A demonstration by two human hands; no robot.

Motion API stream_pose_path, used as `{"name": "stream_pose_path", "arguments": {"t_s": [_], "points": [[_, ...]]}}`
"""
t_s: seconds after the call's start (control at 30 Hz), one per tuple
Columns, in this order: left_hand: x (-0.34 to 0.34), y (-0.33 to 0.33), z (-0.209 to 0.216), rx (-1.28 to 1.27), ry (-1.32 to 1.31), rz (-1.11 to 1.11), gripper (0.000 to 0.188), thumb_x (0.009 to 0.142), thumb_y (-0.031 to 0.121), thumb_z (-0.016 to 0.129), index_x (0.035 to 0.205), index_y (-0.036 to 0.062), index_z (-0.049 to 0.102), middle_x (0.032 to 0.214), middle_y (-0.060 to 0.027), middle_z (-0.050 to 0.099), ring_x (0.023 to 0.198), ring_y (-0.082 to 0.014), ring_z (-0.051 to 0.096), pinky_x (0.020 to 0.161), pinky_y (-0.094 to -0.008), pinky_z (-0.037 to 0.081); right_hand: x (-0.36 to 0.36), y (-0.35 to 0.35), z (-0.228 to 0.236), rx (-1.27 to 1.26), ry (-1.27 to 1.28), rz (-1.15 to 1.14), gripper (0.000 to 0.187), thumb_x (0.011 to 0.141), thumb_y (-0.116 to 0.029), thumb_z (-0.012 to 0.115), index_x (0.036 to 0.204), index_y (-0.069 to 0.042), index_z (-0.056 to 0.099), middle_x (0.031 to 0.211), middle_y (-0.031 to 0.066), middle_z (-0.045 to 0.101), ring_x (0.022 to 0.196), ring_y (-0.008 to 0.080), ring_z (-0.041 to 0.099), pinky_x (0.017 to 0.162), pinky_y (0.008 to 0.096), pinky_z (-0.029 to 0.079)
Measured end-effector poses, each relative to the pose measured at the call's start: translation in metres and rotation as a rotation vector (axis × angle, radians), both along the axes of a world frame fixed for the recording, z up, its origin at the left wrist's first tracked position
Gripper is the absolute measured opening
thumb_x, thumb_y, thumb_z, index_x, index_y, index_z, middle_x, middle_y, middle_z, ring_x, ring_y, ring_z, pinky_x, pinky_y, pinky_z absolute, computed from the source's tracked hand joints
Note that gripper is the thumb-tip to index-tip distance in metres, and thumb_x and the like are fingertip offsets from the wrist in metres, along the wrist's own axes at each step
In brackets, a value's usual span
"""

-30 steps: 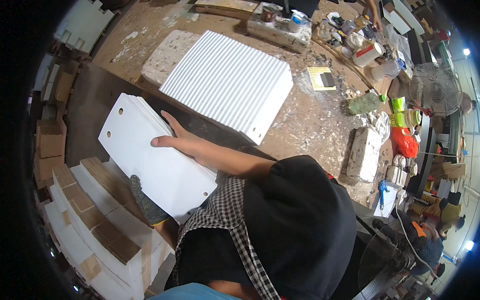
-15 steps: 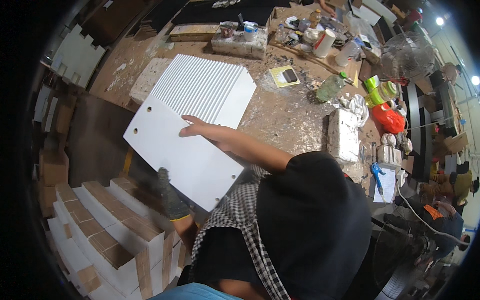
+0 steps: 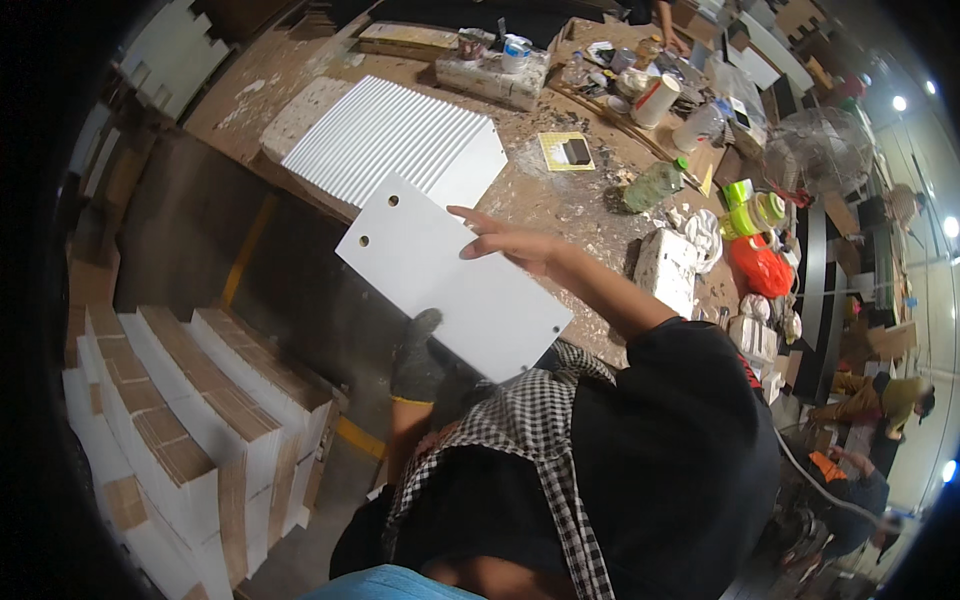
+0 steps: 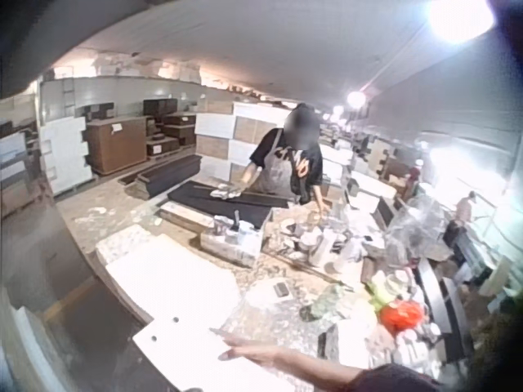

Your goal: The person repeatedly picks up white rectangular panels from a stack and places them onto a workbench. The person handles the panels one at a time, aligning them on the bench surface throughout the clip.

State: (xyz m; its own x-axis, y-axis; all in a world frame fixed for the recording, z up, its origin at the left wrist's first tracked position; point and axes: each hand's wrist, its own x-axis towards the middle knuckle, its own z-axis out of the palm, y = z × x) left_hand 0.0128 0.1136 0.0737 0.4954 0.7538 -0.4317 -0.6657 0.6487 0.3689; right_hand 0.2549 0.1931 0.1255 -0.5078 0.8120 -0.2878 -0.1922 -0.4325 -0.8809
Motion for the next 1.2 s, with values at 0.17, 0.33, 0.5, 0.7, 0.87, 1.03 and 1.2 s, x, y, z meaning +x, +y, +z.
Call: {"name": "stream_pose_path", "arguments": {"t_s": [0.17, 0.33, 0.5, 0.7, 0.87, 1.03, 1.2], "points": [[0.072, 0.008, -0.019, -0.128, 0.057, -0.054, 0.063, 0.085, 0.016, 0.064, 0.143, 0.0005, 0.045, 0.13, -0.0155, 0.056, 0.117, -0.0303, 0.057, 0.101, -0.0439, 0.052, 0.05, 0.04, 0.014, 0.094, -0.357, 0.215, 0.106, 0.075, -0.027, 0.076, 0.162, -0.007, 0.018, 0.162, 0.0227, 0.026, 0.145, 0.0358, 0.035, 0.117, 0.0495, 0.038], [0.121, -0.011, -0.045, -0.359, 0.063, -0.108, 0.057, 0.091, 0.012, 0.061, 0.143, -0.002, 0.044, 0.13, -0.0169, 0.055, 0.118, -0.0284, 0.054, 0.107, -0.0388, 0.045, 0.09, 0.07, 0.009, 0.24, -0.278, 0.45, 0.11, 0.068, -0.027, 0.081, 0.161, -0.009, 0.025, 0.159, 0.0257, 0.029, 0.145, 0.0404, 0.035, 0.119, 0.0497, 0.035], [0.151, -0.008, -0.082, -0.265, 0.052, -0.016, 0.051, 0.097, 0.01, 0.057, 0.145, -0.001, 0.043, 0.134, -0.0161, 0.054, 0.121, -0.0268, 0.053, 0.108, -0.0383, 0.044, 0.112, 0.114, -0.012, 0.591, -0.449, 0.763, 0.112, 0.064, -0.034, 0.081, 0.161, -0.016, 0.028, 0.152, 0.0239, 0.039, 0.141, 0.0432, 0.04, 0.115, 0.0521, 0.037], [0.211, 0.042, -0.124, -0.11, -0.019, 0.035, 0.045, 0.104, 0.008, 0.052, 0.147, -0.0009, 0.041, 0.139, -0.0153, 0.053, 0.128, -0.0256, 0.051, 0.112, -0.0391, 0.042, 0.106, 0.171, -0.016, 0.775, -0.648, 0.978, 0.114, 0.059, -0.036, 0.081, 0.161, -0.032, 0.03, 0.152, 0.0246, 0.039, 0.143, 0.0461, 0.034, 0.116, 0.0571, 0.031], [0.24, 0.075, -0.13, 0.11, -0.302, 0.081, 0.045, 0.109, 0.018, 0.048, 0.147, -0.0032, 0.038, 0.144, -0.0175, 0.051, 0.137, -0.0301, 0.048, 0.118, -0.0471, 0.04, 0.091, 0.209, -0.023, 0.932, -0.758, 1.198, 0.121, 0.052, -0.032, 0.086, 0.157, -0.046, 0.029, 0.169, 0.0177, 0.014, 0.153, 0.0506, 0.009, 0.121, 0.0672, 0.009], [0.248, 0.1, -0.111, -0.129, -0.056, -0.202, 0.054, 0.11, 0.037, 0.042, 0.147, -0.0025, 0.039, 0.144, -0.0232, 0.052, 0.127, -0.0327, 0.058, 0.106, -0.0477, 0.052, 0.094, 0.216, -0.03, 1.013, -0.843, 1.25, 0.12, 0.051, -0.025, 0.084, 0.156, -0.047, 0.031, 0.169, 0.0152, 0.013, 0.155, 0.0456, 0.01, 0.123, 0.0624, 0.012], [0.185, 0.061, -0.036, 0.841, 0.593, -0.463, 0.061, 0.096, 0.032, 0.07, 0.144, -0.0004, 0.05, 0.142, -0.0263, 0.052, 0.127, -0.0385, 0.056, 0.1, -0.0456, 0.053, 0.108, 0.191, -0.045, 1.21, -0.94, 1.079, 0.123, 0.051, -0.021, 0.085, 0.158, -0.046, 0.028, 0.17, 0.0126, 0.01, 0.155, 0.0431, 0.011, 0.125, 0.0598, 0.012]]}}
